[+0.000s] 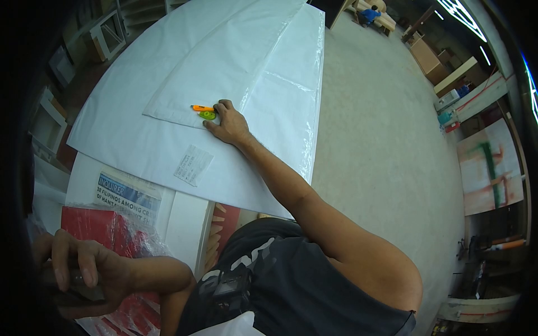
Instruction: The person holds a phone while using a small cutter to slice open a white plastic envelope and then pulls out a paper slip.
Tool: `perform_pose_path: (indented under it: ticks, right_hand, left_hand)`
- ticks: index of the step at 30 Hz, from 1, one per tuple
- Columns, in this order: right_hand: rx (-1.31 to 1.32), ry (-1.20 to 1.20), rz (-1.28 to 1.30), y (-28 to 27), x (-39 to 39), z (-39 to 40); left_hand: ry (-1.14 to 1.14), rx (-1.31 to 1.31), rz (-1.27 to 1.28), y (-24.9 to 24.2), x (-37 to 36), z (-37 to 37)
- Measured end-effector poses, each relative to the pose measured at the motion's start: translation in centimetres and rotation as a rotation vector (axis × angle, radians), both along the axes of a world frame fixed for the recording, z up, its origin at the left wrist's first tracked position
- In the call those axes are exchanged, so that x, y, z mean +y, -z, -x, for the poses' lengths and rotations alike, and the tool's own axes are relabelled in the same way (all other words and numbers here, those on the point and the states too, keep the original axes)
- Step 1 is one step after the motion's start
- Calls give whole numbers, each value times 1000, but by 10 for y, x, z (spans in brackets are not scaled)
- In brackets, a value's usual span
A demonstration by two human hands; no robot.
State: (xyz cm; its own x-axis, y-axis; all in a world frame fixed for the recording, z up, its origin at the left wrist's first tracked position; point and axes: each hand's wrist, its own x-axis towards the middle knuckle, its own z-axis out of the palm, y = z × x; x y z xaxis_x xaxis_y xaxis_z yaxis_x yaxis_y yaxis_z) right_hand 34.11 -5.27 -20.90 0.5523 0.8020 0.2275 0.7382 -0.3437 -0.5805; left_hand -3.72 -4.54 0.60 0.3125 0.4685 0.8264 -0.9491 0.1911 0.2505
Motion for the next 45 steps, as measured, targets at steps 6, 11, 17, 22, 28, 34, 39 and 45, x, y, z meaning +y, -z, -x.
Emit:
perform_pose_path:
  ticks: [6,11,17,22,28,34,39,45]
  right_hand:
    - [9,-1,-6,-2,-1,1]
    - [11,-1,-13,-1,-1,1]
    - [17,-1,-11,0,-1,0]
    - [25,-6,-12,-1,-2,1]
    - [30,-6,-10,-2,-2,1]
    - [25,-7,-17,0,-2,0]
    - [25,-9,-23,-2,-2,1]
    - [31,-7,-44,2,-2,-1]
  left_hand:
    - [-41,0,23,-2,-3,-2]
    - [72,23,13,-1,-3,0]
    - [-17,-8,-22,-4,-4,-8]
    - [-12,-30,-22,-5,-8,-13]
    - [-23,-44,-19,-5,-9,-13]
    - [-32,-28,-44,-1,-5,-5]
    - [-34,-41,-47,-3,-7,-10]
    - [-38,-54,-5,-1,-6,-14]
